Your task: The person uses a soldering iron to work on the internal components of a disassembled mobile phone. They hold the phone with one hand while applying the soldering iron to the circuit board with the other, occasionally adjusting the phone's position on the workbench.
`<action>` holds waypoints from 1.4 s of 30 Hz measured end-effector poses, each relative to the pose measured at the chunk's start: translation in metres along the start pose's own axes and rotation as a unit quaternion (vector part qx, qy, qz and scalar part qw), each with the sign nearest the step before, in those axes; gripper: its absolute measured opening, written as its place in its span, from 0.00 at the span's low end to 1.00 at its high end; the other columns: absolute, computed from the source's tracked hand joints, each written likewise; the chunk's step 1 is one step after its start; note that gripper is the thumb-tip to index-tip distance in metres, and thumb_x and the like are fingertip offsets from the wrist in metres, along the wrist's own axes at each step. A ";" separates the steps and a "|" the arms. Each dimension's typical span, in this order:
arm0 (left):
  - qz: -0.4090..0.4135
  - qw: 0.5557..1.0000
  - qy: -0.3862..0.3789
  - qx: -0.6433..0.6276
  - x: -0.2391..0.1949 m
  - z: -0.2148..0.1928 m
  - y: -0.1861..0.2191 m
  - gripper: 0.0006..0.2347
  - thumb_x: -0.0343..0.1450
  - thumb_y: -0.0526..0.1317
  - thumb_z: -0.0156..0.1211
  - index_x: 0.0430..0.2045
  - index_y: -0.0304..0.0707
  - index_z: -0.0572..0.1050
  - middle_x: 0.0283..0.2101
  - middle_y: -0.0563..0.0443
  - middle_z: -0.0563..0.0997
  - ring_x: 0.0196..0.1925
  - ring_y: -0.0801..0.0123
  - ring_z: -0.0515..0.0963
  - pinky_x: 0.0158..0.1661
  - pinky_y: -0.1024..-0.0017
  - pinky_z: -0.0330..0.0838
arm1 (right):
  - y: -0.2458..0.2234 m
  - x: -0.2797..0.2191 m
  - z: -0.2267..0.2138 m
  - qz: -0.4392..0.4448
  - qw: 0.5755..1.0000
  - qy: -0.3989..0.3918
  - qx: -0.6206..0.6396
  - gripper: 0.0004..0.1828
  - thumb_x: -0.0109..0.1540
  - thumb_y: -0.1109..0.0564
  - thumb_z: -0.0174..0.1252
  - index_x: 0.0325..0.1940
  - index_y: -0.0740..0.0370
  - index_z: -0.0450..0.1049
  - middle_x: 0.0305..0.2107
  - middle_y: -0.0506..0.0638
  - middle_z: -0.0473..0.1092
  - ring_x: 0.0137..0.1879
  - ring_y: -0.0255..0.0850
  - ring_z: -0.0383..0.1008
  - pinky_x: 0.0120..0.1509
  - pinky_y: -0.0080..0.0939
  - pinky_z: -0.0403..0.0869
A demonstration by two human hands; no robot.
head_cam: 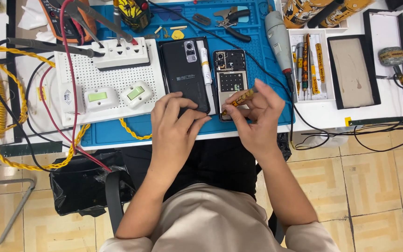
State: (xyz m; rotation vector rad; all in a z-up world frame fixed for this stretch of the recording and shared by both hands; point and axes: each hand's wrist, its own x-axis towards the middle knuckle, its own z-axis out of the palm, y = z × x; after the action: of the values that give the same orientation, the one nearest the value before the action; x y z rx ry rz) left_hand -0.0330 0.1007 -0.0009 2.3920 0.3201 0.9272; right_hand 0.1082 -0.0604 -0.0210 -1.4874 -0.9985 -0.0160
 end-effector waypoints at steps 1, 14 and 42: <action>0.000 1.000 0.001 0.000 0.000 0.000 0.001 0.05 0.70 0.34 0.82 0.32 0.42 0.87 0.44 0.54 0.79 0.65 0.49 0.77 0.62 0.46 0.70 | 0.006 -0.003 0.000 -0.001 1.000 -0.001 0.000 0.46 0.69 0.78 0.63 0.80 0.63 0.43 0.43 0.65 0.78 0.45 0.58 0.87 0.45 0.54 0.92; 0.001 0.999 0.027 0.030 -0.005 0.005 0.001 0.06 0.70 0.35 0.82 0.32 0.43 0.87 0.43 0.54 0.78 0.65 0.48 0.77 0.63 0.45 0.69 | 0.002 0.000 -0.001 -0.012 1.000 -0.008 0.024 0.41 0.72 0.76 0.60 0.79 0.59 0.43 0.44 0.63 0.75 0.46 0.54 0.85 0.46 0.51 0.92; 0.088 0.984 0.091 0.126 -0.044 0.044 0.000 0.04 0.78 0.51 0.67 0.39 0.68 0.88 0.47 0.65 0.86 0.58 0.66 0.84 0.62 0.62 0.72 | -0.018 0.018 0.009 -0.097 0.994 -0.014 -0.044 0.47 0.66 0.77 0.63 0.75 0.45 0.44 0.37 0.67 0.76 0.33 0.51 0.80 0.33 0.44 0.83</action>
State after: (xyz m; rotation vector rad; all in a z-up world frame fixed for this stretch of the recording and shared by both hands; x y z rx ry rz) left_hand -0.0357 0.0645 -0.0519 2.6027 0.3148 1.2572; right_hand 0.1050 -0.0460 0.0015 -1.4684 -1.1745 -0.1812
